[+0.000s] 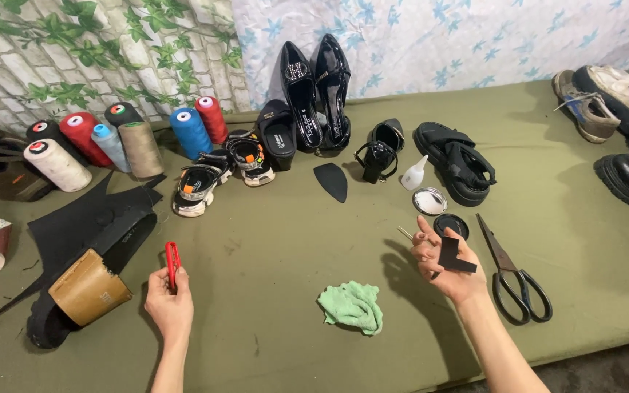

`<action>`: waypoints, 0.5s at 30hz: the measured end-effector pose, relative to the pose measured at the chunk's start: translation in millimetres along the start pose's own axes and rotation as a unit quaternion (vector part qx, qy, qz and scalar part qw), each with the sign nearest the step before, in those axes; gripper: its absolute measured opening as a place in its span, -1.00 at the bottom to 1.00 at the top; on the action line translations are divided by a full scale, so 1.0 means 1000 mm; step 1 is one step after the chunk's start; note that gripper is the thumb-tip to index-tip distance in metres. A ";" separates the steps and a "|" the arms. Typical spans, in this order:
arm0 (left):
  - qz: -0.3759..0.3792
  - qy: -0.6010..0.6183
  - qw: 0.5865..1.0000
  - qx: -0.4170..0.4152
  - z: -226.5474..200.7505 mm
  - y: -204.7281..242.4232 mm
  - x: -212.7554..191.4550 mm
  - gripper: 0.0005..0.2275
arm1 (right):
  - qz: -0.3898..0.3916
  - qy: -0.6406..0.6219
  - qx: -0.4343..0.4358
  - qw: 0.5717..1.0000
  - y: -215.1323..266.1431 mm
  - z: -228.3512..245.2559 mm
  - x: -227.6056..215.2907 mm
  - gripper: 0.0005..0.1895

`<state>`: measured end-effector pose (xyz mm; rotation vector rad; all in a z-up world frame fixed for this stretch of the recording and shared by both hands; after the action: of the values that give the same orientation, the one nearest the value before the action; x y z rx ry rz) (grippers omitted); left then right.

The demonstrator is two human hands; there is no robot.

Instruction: The person cleans a black high-heeled shoe using a green cloth, wiping the upper, heel, and sole. They then place the shoe on the table and pick up a shoe sole piece to wipe it with the same cloth.

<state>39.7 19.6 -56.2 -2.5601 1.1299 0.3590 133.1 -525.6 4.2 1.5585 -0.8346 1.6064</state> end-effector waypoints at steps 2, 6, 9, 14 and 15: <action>-0.011 0.010 1.000 0.003 -0.004 0.001 -0.001 -0.88 | -0.028 0.059 -0.011 0.998 0.004 0.011 -0.012 -0.52; -0.003 0.011 1.000 0.009 -0.002 0.000 -0.001 -0.87 | -0.208 0.355 -0.061 0.909 0.029 0.054 -0.015 -0.66; -0.005 0.013 1.000 0.015 0.001 0.001 0.000 -0.89 | -0.374 0.672 -0.061 0.637 0.053 0.090 -0.010 -0.78; -0.007 -0.017 1.000 0.017 0.001 0.001 0.000 -0.87 | -0.367 0.928 -0.013 0.067 0.051 0.119 -0.032 -0.57; -0.006 -0.018 1.000 0.017 0.002 0.002 0.000 -0.87 | -0.368 0.927 -0.012 0.068 0.048 0.103 -0.023 -0.57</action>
<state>37.9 19.0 -58.7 -2.5190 1.0978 0.3787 145.3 -640.1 -11.9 -0.9963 1.2576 1.0972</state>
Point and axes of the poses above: each hand's wrist, its own y-axis away from the middle knuckle, its own x-axis out of the palm, z = x × y, the point moved 6 cm from there along -y, towards the middle knuckle, and after that the axes turned 9 degrees about z, right-handed, at the moved point
